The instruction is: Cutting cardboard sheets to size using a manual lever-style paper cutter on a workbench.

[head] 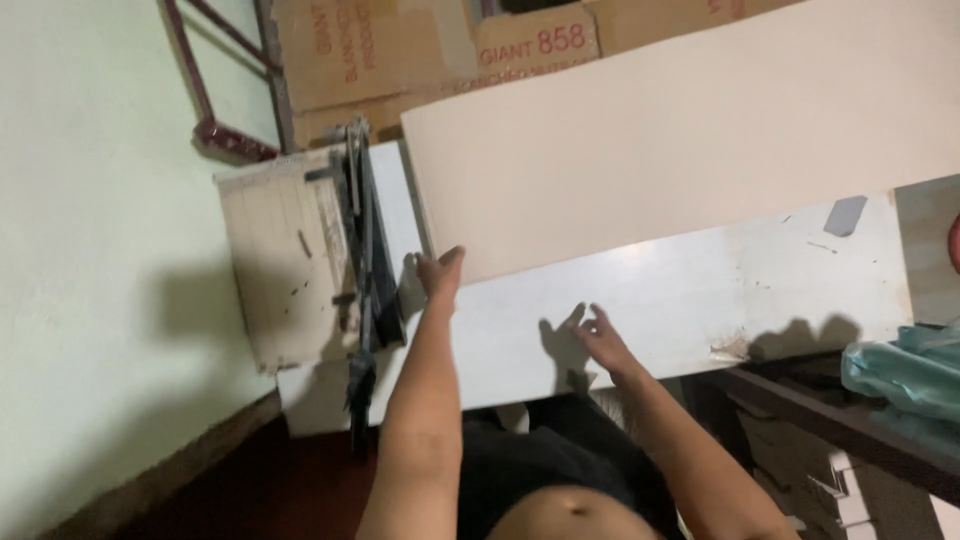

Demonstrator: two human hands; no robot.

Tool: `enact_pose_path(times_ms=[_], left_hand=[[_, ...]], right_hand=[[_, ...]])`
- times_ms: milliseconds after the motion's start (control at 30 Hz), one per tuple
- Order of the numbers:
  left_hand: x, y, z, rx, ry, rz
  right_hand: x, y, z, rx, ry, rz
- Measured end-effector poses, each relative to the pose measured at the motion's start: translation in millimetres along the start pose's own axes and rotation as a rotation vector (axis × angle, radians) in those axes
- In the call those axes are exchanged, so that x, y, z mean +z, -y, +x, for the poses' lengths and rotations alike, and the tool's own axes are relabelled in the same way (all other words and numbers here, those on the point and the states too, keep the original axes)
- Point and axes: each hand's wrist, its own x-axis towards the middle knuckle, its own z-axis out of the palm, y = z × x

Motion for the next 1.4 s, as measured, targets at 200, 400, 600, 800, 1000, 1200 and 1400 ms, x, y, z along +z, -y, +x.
enact_pose_path(times_ms=[200,400,600,800,1000,1200,1400], left_hand=[[-28.4,-78.5,-93.5,0.066,0.150,-0.150],[-3.7,-39.4,-45.8,0.176,0.066,0.005],[14.5,-43.9,-63.9,0.188,-0.012,0.397],[3.6,-53.7,-78.1,0.194,0.035,0.424],[-13.1,-43.9,-86.9,0.177,-0.035,0.425],[-84.4,-102.7,-189.9,0.685,0.055,0.149],[-213.0,-102.3,-254.7,0.726,0.020,-0.046]], right_hand=[[-7.6,130.6,1.6,0.033,-0.034,0.758],[-13.5,134.3,58.8,0.053,-0.139,0.712],[0.2,161.1,26.9,0.056,-0.227,0.737],[7.3,160.6,14.3,0.010,-0.282,0.534],[7.8,130.1,37.3,-0.143,-0.299,0.850],[48.2,60.8,47.1,-0.113,-0.320,0.592],[49.3,39.4,63.8,-0.106,-0.265,0.558]])
